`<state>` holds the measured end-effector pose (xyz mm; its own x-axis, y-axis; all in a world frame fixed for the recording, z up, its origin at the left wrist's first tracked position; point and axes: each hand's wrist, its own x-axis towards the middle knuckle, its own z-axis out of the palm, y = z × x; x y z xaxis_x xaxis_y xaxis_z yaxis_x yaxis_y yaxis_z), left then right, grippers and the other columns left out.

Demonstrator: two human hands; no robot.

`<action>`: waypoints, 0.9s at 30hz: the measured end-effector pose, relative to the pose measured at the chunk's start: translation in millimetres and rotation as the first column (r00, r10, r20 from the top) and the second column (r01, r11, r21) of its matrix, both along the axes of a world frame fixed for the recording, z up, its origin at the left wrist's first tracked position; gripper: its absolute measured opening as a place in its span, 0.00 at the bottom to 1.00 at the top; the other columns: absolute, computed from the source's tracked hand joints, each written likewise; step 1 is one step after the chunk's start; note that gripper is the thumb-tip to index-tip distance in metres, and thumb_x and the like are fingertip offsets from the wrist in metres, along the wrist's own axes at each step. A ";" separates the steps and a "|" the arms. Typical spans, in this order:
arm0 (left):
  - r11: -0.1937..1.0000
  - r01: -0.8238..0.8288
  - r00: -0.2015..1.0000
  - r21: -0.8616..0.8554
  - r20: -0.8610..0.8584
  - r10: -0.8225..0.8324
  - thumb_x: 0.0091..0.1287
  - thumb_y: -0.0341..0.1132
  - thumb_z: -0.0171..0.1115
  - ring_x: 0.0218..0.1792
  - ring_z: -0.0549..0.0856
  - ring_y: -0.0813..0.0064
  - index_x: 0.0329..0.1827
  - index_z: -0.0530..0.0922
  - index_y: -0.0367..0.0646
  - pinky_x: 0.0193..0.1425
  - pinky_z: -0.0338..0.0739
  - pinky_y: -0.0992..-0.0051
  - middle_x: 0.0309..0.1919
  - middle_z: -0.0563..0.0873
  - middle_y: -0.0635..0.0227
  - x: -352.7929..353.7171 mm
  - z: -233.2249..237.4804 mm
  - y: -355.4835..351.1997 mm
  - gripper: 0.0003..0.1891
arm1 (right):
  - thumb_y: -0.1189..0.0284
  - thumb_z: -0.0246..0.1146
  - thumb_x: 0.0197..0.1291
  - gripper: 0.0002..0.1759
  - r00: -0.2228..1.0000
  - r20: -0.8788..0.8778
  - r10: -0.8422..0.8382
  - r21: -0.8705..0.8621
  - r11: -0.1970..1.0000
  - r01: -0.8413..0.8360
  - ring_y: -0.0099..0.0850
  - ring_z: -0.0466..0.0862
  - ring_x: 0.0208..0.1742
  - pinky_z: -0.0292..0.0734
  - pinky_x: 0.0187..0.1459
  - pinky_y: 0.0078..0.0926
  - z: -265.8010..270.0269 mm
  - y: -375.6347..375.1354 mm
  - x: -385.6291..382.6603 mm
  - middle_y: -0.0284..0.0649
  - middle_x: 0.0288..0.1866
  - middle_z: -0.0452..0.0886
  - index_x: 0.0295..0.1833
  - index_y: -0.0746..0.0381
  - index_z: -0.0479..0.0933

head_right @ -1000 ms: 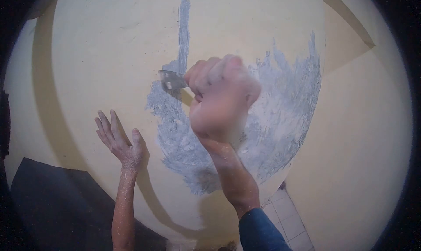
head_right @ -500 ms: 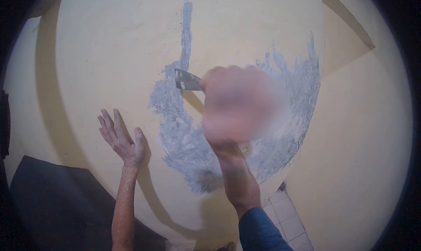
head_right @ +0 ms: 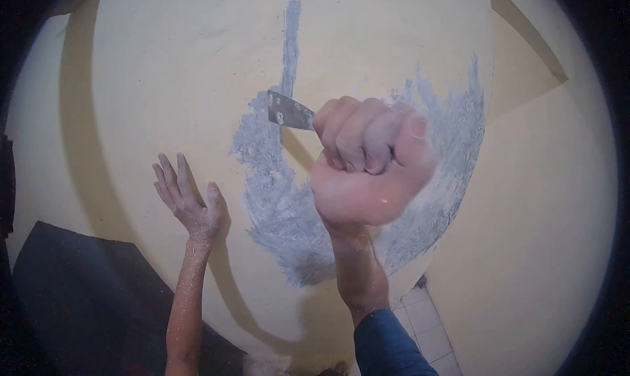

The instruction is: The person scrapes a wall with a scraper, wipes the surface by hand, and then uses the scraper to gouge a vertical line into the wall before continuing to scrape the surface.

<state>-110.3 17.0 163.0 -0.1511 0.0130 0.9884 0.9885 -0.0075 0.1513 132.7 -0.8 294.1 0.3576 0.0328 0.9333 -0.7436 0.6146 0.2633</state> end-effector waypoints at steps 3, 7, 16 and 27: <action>1.000 0.013 1.000 -0.008 -0.002 -0.013 0.64 0.44 0.58 0.81 0.47 0.48 0.79 0.60 0.46 0.79 0.37 0.40 0.81 0.53 0.52 2.8 -3.2 -1.1 0.39 | 0.62 0.37 0.73 0.21 0.930 -0.041 -0.366 -0.125 0.925 0.359 0.22 0.48 0.15 0.52 0.20 0.25 2.4 14.4 -25.7 0.27 0.14 0.50 0.22 0.52 0.54; 1.000 0.002 1.000 0.000 0.004 -0.002 0.63 0.43 0.58 0.81 0.47 0.47 0.80 0.60 0.46 0.79 0.38 0.40 0.81 0.53 0.53 -0.1 -0.1 1.4 0.39 | 0.61 0.38 0.74 0.22 0.946 -0.042 -0.322 -0.049 0.946 0.320 0.21 0.48 0.15 0.53 0.21 0.26 0.2 18.8 -18.7 0.27 0.14 0.51 0.22 0.52 0.55; 1.000 0.004 1.000 -0.017 0.009 -0.004 0.63 0.45 0.58 0.81 0.47 0.46 0.79 0.60 0.45 0.79 0.38 0.40 0.81 0.53 0.51 2.7 -1.0 -2.4 0.40 | 0.62 0.41 0.74 0.22 0.793 -0.130 -0.595 -0.149 0.802 0.578 0.23 0.51 0.16 0.51 0.20 0.25 2.2 24.4 -31.9 0.28 0.15 0.53 0.23 0.53 0.55; 1.000 -0.001 1.000 -0.026 0.009 0.001 0.64 0.46 0.58 0.81 0.47 0.46 0.79 0.61 0.44 0.79 0.38 0.40 0.81 0.53 0.50 0.5 -0.5 -0.8 0.39 | 0.66 0.41 0.72 0.22 0.999 -0.022 -0.026 -0.051 0.998 0.025 0.23 0.49 0.14 0.51 0.20 0.27 -0.5 -7.0 -16.4 0.27 0.12 0.50 0.20 0.53 0.52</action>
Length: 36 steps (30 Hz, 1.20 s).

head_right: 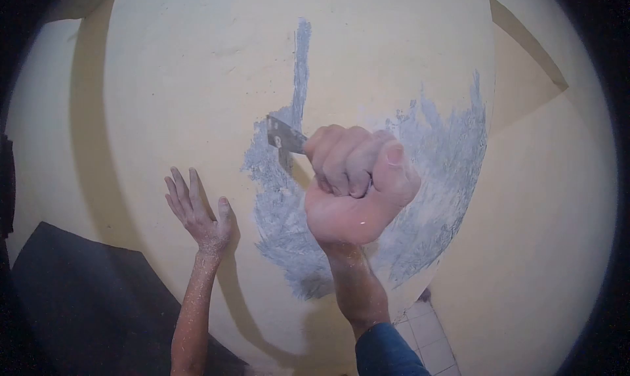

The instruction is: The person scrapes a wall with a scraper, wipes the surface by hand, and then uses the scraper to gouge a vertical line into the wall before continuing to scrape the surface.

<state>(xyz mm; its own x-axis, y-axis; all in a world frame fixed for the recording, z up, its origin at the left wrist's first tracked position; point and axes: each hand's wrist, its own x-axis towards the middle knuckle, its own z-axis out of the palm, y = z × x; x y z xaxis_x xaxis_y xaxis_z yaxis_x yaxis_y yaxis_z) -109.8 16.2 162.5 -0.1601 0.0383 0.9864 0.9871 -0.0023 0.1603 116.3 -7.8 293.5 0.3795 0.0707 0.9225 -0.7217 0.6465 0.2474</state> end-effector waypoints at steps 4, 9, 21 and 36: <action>1.000 0.005 1.000 -0.006 -0.002 -0.005 0.64 0.46 0.58 0.81 0.47 0.46 0.79 0.60 0.44 0.79 0.38 0.40 0.81 0.53 0.50 1.0 -3.5 -0.5 0.39 | 0.64 0.38 0.73 0.22 0.973 0.043 -0.225 -0.135 0.964 0.229 0.22 0.48 0.13 0.51 0.20 0.26 1.8 14.3 -19.1 0.27 0.12 0.50 0.20 0.52 0.53; 1.000 -0.001 1.000 0.001 0.006 0.001 0.64 0.46 0.57 0.81 0.47 0.46 0.79 0.60 0.45 0.79 0.39 0.40 0.81 0.53 0.51 1.4 -1.7 -1.3 0.39 | 0.64 0.38 0.73 0.20 0.944 -0.012 -0.331 -0.108 0.939 0.328 0.23 0.50 0.14 0.53 0.20 0.28 -2.1 15.4 -14.7 0.29 0.13 0.51 0.23 0.54 0.54; 1.000 0.000 1.000 0.010 -0.005 0.000 0.65 0.47 0.57 0.81 0.48 0.47 0.79 0.61 0.46 0.79 0.38 0.41 0.81 0.53 0.52 -1.5 -0.1 1.7 0.38 | 0.65 0.41 0.70 0.21 0.999 0.028 -0.045 -0.053 0.998 0.046 0.23 0.49 0.14 0.54 0.21 0.29 -2.6 6.7 -13.7 0.29 0.12 0.51 0.20 0.53 0.51; 1.000 0.003 1.000 0.013 -0.005 -0.002 0.65 0.46 0.57 0.81 0.48 0.46 0.79 0.60 0.46 0.79 0.39 0.40 0.81 0.53 0.51 -1.3 0.0 1.7 0.39 | 0.66 0.40 0.73 0.22 0.927 -0.068 -0.368 -0.064 0.929 0.365 0.20 0.49 0.14 0.52 0.20 0.27 -4.1 24.9 -34.0 0.28 0.13 0.51 0.20 0.54 0.54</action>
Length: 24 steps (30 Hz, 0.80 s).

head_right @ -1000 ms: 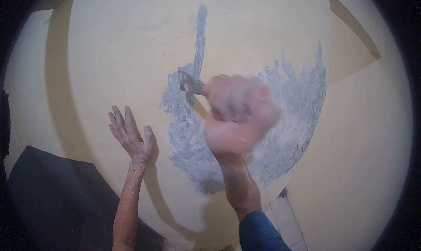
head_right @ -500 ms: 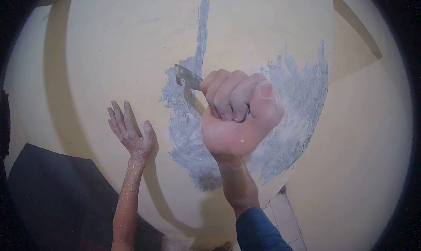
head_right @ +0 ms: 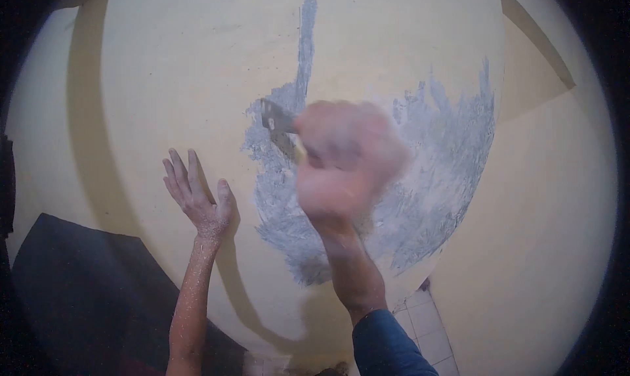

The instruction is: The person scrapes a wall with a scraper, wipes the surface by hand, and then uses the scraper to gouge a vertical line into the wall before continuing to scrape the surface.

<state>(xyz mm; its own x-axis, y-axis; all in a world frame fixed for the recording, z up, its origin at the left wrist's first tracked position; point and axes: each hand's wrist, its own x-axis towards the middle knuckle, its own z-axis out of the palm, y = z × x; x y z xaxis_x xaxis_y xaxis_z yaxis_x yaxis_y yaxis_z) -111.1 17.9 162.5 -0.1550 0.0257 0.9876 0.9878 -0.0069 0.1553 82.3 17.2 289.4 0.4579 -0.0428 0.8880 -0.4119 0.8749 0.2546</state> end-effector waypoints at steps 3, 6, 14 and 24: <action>1.000 0.011 1.000 -0.013 -0.005 -0.011 0.65 0.46 0.57 0.81 0.48 0.46 0.79 0.60 0.46 0.79 0.39 0.40 0.81 0.53 0.51 3.0 -2.3 -2.1 0.38 | 0.65 0.40 0.73 0.22 0.967 0.081 0.242 -0.018 0.970 -0.241 0.21 0.48 0.14 0.51 0.21 0.27 -2.8 -4.9 0.8 0.27 0.14 0.51 0.21 0.53 0.53; 1.000 0.003 1.000 -0.003 -0.005 -0.003 0.65 0.46 0.57 0.81 0.48 0.45 0.79 0.61 0.45 0.79 0.39 0.40 0.81 0.53 0.51 -0.4 -0.3 0.1 0.38 | 0.66 0.40 0.73 0.22 0.889 0.087 0.450 0.063 0.888 -0.456 0.21 0.50 0.15 0.51 0.22 0.26 -3.4 -22.6 24.6 0.28 0.14 0.50 0.21 0.54 0.53; 1.000 0.001 1.000 -0.027 0.013 -0.001 0.65 0.47 0.57 0.81 0.47 0.45 0.79 0.61 0.45 0.79 0.38 0.40 0.81 0.53 0.50 2.6 -1.5 -3.2 0.39 | 0.62 0.38 0.74 0.22 0.936 0.171 0.307 0.061 0.945 -0.321 0.23 0.50 0.15 0.53 0.22 0.27 -5.8 -15.5 20.9 0.29 0.14 0.51 0.23 0.53 0.53; 1.000 -0.005 1.000 -0.029 -0.006 0.005 0.65 0.47 0.57 0.81 0.47 0.45 0.79 0.61 0.43 0.79 0.39 0.39 0.80 0.53 0.49 2.0 -1.8 -2.7 0.39 | 0.61 0.42 0.73 0.22 0.989 0.144 -0.045 -0.041 0.998 0.051 0.23 0.50 0.14 0.52 0.21 0.27 -13.1 -0.5 6.5 0.29 0.13 0.53 0.22 0.53 0.54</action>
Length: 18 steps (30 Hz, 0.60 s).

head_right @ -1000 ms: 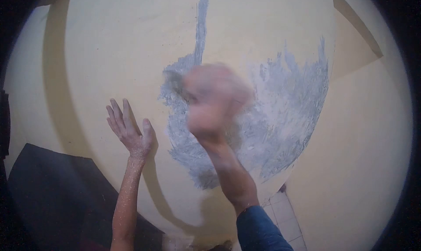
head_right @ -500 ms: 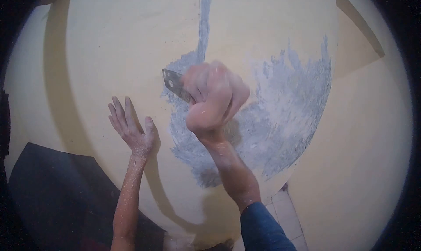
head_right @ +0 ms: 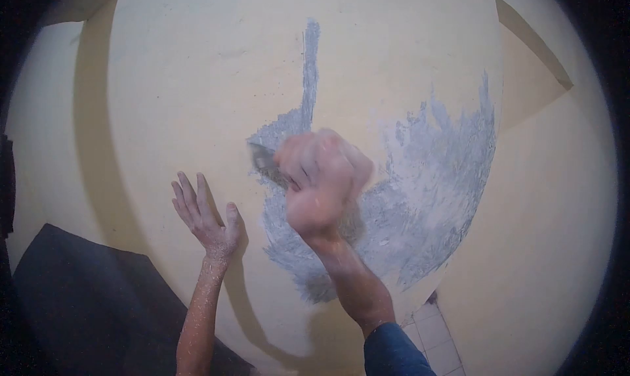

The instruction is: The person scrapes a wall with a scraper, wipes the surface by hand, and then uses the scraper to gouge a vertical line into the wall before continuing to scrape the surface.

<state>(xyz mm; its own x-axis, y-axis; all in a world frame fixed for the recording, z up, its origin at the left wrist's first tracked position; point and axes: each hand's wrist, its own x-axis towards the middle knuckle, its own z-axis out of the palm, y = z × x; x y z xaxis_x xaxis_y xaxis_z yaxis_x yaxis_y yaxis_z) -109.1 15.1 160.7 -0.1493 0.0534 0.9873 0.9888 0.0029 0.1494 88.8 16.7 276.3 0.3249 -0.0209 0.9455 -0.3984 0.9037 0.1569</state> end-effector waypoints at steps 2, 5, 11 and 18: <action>1.000 0.001 1.000 0.002 -0.002 -0.001 0.65 0.47 0.57 0.81 0.47 0.45 0.79 0.61 0.43 0.79 0.39 0.39 0.80 0.53 0.49 -1.7 -1.6 0.2 0.39 | 0.62 0.41 0.73 0.22 0.876 0.015 0.483 0.138 0.866 -0.480 0.23 0.50 0.14 0.52 0.21 0.27 3.9 -13.5 7.8 0.28 0.13 0.53 0.22 0.52 0.54; 1.000 0.011 1.000 0.015 0.001 -0.011 0.65 0.47 0.57 0.81 0.47 0.45 0.79 0.61 0.43 0.79 0.39 0.39 0.80 0.54 0.49 -0.6 -0.5 0.6 0.39 | 0.64 0.40 0.73 0.22 0.961 -0.029 0.276 0.038 0.961 -0.274 0.23 0.50 0.14 0.52 0.21 0.27 3.8 -2.2 -5.3 0.29 0.13 0.53 0.22 0.53 0.55; 1.000 0.005 1.000 0.013 0.007 -0.005 0.64 0.47 0.57 0.81 0.48 0.45 0.79 0.61 0.44 0.79 0.38 0.40 0.80 0.54 0.49 -1.5 -1.1 1.5 0.39 | 0.63 0.40 0.74 0.22 0.999 -0.031 0.007 0.027 1.000 -0.007 0.24 0.51 0.14 0.53 0.20 0.28 5.8 7.3 -6.5 0.32 0.14 0.53 0.23 0.55 0.55; 0.999 0.019 1.000 0.028 -0.012 -0.019 0.61 0.45 0.60 0.81 0.48 0.45 0.79 0.62 0.45 0.79 0.38 0.40 0.80 0.54 0.48 -6.2 -3.1 3.6 0.40 | 0.64 0.40 0.73 0.23 0.985 -0.033 0.167 0.015 0.986 -0.167 0.24 0.51 0.14 0.54 0.21 0.29 5.2 -7.9 -8.9 0.31 0.13 0.52 0.21 0.54 0.53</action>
<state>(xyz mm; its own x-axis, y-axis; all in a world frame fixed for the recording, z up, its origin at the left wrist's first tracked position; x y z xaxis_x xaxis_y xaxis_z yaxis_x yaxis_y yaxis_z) -115.2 18.7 157.7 -0.1372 0.0282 0.9901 0.9903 -0.0197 0.1378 79.9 8.8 281.5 0.3569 0.0247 0.9338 -0.5378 0.8228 0.1837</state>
